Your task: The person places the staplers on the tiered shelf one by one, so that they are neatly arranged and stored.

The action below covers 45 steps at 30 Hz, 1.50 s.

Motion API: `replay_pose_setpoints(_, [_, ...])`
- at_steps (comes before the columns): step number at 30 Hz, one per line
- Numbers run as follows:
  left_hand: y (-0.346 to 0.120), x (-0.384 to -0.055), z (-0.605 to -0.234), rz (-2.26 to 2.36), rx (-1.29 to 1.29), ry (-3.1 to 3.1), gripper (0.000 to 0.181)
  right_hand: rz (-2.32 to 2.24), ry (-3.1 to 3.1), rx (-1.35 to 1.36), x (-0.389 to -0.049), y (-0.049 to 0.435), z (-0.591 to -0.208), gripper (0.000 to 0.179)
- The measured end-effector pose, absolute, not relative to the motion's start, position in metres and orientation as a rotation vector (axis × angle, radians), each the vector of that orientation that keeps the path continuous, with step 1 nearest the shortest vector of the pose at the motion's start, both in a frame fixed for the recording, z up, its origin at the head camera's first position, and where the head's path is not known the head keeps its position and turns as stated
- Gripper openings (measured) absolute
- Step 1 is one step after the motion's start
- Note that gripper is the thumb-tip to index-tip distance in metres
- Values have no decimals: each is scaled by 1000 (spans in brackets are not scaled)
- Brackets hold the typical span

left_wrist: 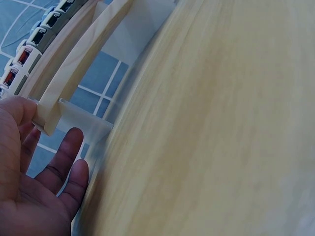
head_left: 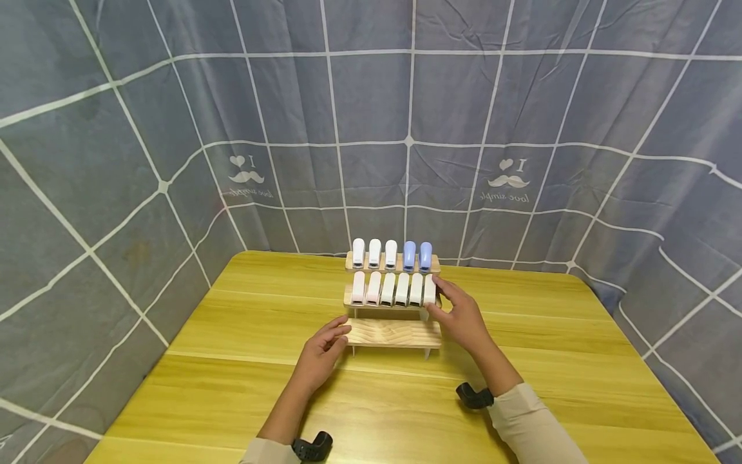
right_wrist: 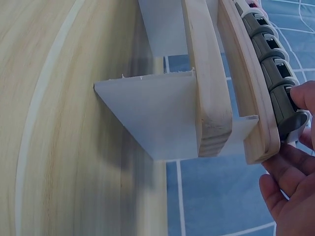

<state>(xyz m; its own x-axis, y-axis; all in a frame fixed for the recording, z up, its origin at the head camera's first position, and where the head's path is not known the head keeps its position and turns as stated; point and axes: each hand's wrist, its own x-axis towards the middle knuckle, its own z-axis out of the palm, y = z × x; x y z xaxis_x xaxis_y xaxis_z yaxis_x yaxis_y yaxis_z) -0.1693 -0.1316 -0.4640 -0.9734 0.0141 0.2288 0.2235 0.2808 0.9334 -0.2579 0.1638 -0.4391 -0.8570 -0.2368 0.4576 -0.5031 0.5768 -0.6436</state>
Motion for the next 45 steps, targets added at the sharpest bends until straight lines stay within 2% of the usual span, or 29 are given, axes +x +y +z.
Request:
replay_pose_setpoints(32, [-134,-171,-467,-1766,-229,-2365,25,1327,-2390,566,-256,156,-454,62])
replay_pose_setpoints(39, [-142,-184,-495,-1751,-207,-2365,26,1391,-2447,465,-244,174,-454,59])
replay_pose_setpoints(45, [-143,-189,-501,-1807,-262,-2351,26,1330,-2533,428,-225,208,-456,53])
